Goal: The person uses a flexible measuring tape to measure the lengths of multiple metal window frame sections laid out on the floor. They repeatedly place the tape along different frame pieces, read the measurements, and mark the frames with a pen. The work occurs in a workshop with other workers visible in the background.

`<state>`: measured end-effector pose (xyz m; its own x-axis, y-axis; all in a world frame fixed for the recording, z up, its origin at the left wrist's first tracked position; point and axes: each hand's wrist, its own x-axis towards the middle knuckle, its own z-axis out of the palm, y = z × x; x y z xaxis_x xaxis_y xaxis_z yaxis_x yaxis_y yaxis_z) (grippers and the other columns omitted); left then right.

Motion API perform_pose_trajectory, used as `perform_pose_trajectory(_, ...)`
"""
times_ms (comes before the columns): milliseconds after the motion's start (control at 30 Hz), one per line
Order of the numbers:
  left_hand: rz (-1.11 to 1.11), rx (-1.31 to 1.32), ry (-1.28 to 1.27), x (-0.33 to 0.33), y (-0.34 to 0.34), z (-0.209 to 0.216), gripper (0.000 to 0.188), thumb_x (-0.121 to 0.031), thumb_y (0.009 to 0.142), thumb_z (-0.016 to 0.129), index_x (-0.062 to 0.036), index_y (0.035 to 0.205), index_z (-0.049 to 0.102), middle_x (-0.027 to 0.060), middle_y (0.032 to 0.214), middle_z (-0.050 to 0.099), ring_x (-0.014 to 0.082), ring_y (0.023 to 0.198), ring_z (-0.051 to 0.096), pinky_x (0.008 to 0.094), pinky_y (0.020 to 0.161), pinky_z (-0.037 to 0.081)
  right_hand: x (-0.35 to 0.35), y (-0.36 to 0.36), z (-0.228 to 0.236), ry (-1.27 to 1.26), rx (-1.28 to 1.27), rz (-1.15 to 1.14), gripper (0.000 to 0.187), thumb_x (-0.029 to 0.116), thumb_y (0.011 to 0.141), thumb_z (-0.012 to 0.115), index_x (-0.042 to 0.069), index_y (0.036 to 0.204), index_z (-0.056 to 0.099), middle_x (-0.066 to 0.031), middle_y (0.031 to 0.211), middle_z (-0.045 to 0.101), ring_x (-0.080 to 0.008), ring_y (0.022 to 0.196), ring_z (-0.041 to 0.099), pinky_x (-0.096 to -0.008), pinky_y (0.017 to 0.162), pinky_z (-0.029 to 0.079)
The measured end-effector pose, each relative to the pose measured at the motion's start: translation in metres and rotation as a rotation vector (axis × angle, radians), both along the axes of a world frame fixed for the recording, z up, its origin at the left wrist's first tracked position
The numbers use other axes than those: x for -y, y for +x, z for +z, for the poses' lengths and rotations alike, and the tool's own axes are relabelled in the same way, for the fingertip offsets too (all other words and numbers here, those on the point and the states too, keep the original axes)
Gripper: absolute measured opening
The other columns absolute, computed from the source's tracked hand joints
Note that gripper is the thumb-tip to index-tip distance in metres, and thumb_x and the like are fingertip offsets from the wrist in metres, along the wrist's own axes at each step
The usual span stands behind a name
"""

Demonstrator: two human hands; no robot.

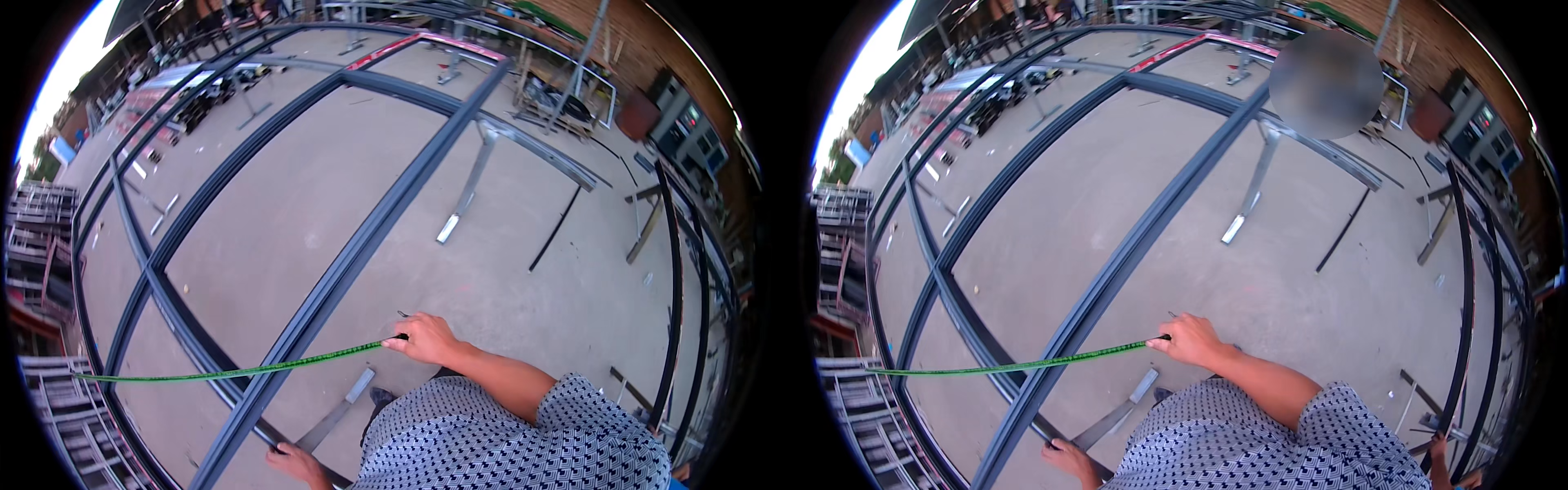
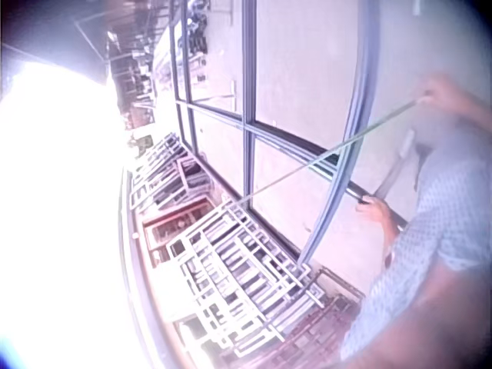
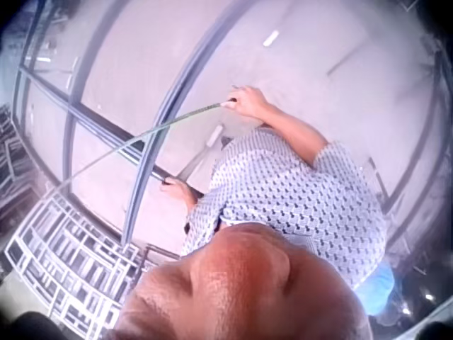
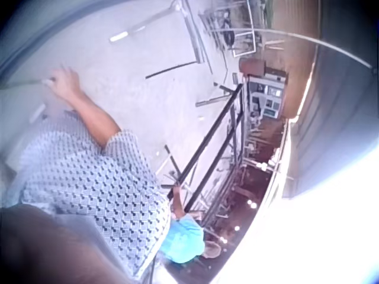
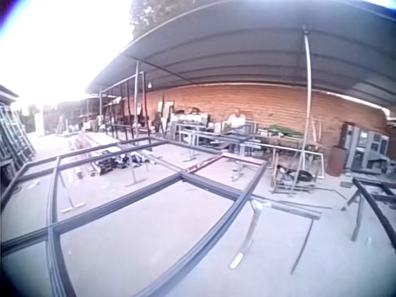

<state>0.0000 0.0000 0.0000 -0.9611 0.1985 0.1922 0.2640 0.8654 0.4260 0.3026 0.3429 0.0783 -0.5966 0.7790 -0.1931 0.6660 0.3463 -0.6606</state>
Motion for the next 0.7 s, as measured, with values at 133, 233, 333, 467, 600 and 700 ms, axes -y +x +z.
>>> perform_pose_trajectory(133, -0.177, -0.179, -0.078, -0.055, 0.031, 0.02, 0.04, -0.023, 0.107, 0.05, 0.0093, 0.129, 0.058, 0.0263, 0.126, 0.058, 0.0443, 0.116, 0.057, 0.0501, 0.103, 0.046, -0.02, 0.063, -0.033, -0.065, -0.06, -0.122, 0.049, 0.058, 0.096, 0.068, 0.011, 0.089, 0.076, -0.0154, 0.09, 0.074, -0.0353, 0.096, 0.068, -0.0494, 0.079, 0.055)
perform_pose_trajectory(233, -0.366, 0.067, 0.056, -0.131, 0.118, -0.009, 0.034, -0.019, 0.106, 0.051, 0.0073, 0.125, 0.061, 0.0249, 0.12, 0.063, 0.0406, 0.112, 0.061, 0.0457, 0.102, 0.047, -0.045, 0.164, -0.047, -0.115, -0.019, -0.231, 0.049, 0.059, 0.095, 0.069, 0.01, 0.089, 0.076, -0.0154, 0.09, 0.074, -0.0367, 0.095, 0.069, -0.0488, 0.08, 0.055)
perform_pose_trajectory(333, -0.592, 0.334, 0.147, -0.192, 0.159, -0.01, 0.035, -0.021, 0.109, 0.051, 0.0065, 0.127, 0.06, 0.0179, 0.114, 0.066, 0.0292, 0.106, 0.064, 0.0405, 0.096, 0.051, -0.048, 0.197, -0.06, -0.246, 0.003, -0.307, 0.049, 0.059, 0.094, 0.069, 0.01, 0.092, 0.077, -0.0157, 0.092, 0.074, -0.0373, 0.096, 0.069, -0.048, 0.081, 0.055)
perform_pose_trajectory(467, -0.836, 0.821, 0.31, -0.292, 0.263, -0.023, 0.034, -0.024, 0.112, 0.053, 0.0031, 0.132, 0.058, 0.0127, 0.115, 0.066, 0.0202, 0.101, 0.066, 0.0354, 0.091, 0.054, -0.071, 0.276, -0.067, -0.205, -0.004, -0.399, 0.049, 0.059, 0.093, 0.07, 0.01, 0.095, 0.078, -0.0164, 0.094, 0.074, -0.0374, 0.096, 0.07, -0.0475, 0.082, 0.056)
perform_pose_trajectory(600, -1.144, 1.15, 0.305, -0.363, 0.325, -0.01, 0.035, -0.024, 0.111, 0.058, 0.0017, 0.136, 0.056, 0.0102, 0.115, 0.067, 0.0177, 0.101, 0.066, 0.0336, 0.092, 0.055, -0.074, 0.325, -0.08, -0.128, -0.023, -0.483, 0.048, 0.058, 0.093, 0.07, 0.011, 0.094, 0.078, -0.0164, 0.093, 0.074, -0.0378, 0.093, 0.07, -0.0485, 0.081, 0.056)
perform_pose_trajectory(700, -1.368, 1.343, 0.141, -0.416, 0.358, 0.006, 0.044, -0.022, 0.107, 0.066, 0.0003, 0.144, 0.052, 0.0072, 0.112, 0.067, 0.015, 0.103, 0.066, 0.0312, 0.094, 0.052, -0.068, 0.359, -0.085, -0.1, -0.043, -0.572, 0.047, 0.057, 0.093, 0.072, 0.011, 0.091, 0.078, -0.0163, 0.089, 0.073, -0.0378, 0.09, 0.071, -0.049, 0.079, 0.056)
